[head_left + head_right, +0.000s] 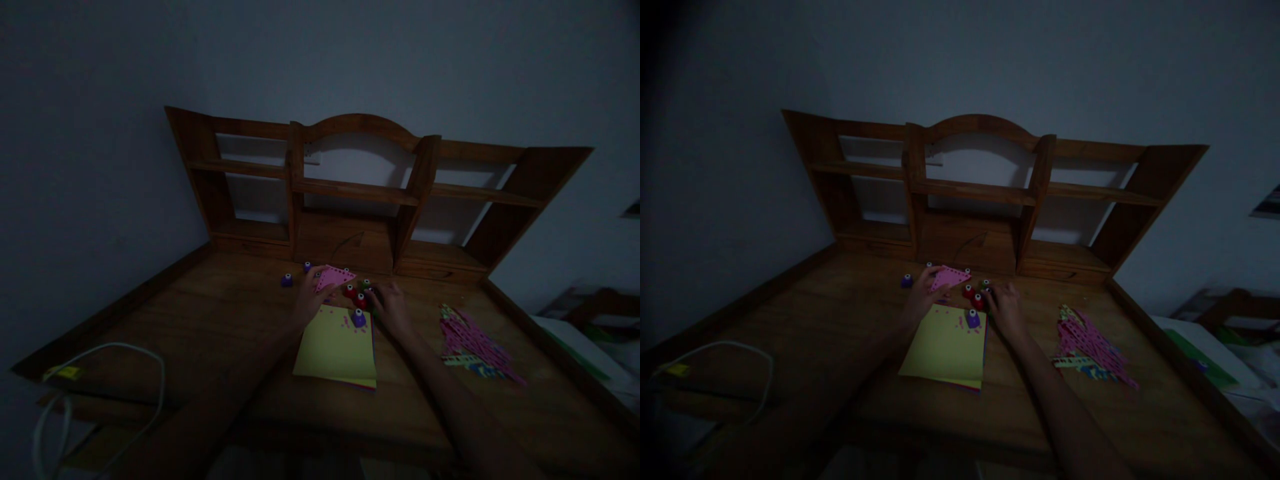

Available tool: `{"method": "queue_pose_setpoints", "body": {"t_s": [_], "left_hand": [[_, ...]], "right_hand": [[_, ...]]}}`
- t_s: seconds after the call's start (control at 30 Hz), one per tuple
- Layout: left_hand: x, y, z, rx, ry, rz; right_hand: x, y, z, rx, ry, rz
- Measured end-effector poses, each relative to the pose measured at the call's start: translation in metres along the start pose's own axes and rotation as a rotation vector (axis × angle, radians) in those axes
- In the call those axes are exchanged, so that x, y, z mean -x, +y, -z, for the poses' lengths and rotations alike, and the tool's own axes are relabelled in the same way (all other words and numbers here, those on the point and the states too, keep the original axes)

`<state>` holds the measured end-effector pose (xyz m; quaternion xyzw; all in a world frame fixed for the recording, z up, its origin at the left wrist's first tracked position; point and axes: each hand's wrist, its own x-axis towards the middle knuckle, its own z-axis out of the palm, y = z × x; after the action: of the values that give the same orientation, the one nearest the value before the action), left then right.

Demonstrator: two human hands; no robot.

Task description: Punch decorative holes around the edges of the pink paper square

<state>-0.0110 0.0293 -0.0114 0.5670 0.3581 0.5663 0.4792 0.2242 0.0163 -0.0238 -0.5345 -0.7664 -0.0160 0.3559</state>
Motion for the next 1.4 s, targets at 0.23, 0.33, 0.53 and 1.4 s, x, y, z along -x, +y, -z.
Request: {"method": "queue_pose_setpoints", "body": {"t_s": [0.23,0.33,0.53,1.4], "left_hand": [[0.000,0.001,0.000,-0.013,0.000,0.063],[-0.001,-0.002,0.000,-0.002,0.001,0.058],[-0.004,-0.008,0.002,-0.016,0.002,0.059],[0.001,0.019,0.007,-0.202,0.235,-0.045]], "right_hand": [[-0.001,-0.001,-0.001,0.098,-0.023,0.039],[-0.002,-0.007,0.005,0.098,0.003,0.058],[0.004,-0.027,0.030,0.060,-0.024,0.160],[0.005,-0.034,0.001,-1.219,-0.091,-0.528]]}}
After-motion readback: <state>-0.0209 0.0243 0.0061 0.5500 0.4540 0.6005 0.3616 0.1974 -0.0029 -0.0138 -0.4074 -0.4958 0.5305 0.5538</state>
